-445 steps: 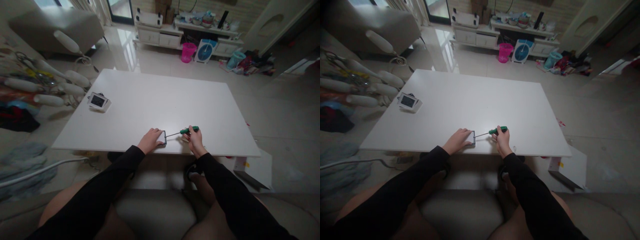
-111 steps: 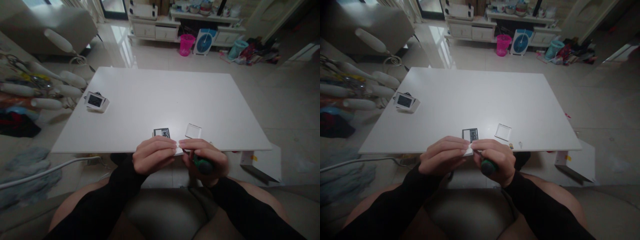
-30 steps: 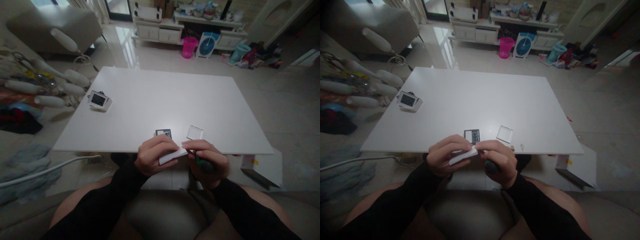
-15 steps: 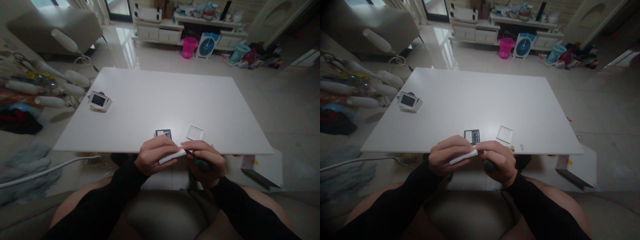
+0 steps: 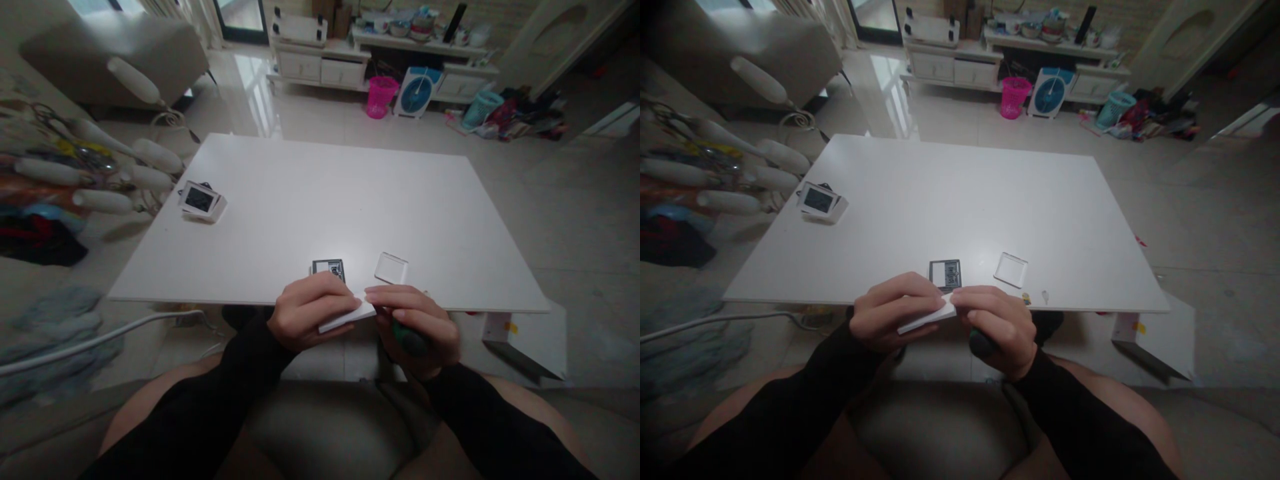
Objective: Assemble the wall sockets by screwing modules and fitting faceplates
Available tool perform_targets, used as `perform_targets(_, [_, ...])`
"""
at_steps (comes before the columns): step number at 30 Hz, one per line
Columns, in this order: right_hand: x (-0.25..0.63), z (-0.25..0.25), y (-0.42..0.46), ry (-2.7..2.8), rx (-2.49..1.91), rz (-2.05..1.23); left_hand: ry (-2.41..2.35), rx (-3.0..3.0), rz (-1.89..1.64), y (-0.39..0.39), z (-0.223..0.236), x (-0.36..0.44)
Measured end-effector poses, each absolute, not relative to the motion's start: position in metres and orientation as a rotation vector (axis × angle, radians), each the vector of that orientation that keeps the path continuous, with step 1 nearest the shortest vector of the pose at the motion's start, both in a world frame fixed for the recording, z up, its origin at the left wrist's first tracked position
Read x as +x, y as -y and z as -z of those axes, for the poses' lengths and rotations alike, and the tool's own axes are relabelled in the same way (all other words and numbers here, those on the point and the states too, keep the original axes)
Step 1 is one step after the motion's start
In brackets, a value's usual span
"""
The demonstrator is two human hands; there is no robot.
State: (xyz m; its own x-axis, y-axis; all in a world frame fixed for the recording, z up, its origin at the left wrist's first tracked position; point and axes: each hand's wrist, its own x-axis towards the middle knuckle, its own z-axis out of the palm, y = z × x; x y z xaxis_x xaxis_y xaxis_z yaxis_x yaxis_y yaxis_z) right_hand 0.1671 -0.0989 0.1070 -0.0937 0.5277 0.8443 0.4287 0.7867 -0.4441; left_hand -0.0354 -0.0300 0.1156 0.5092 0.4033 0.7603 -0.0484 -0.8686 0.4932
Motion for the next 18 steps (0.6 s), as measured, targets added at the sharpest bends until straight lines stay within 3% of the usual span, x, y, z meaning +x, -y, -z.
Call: perform_targets(18, [0.17, -0.133, 0.107, 1.855, -0.836, -0.159, -0.242, 2.309, -1.397, 0.035, -0.122, -0.042])
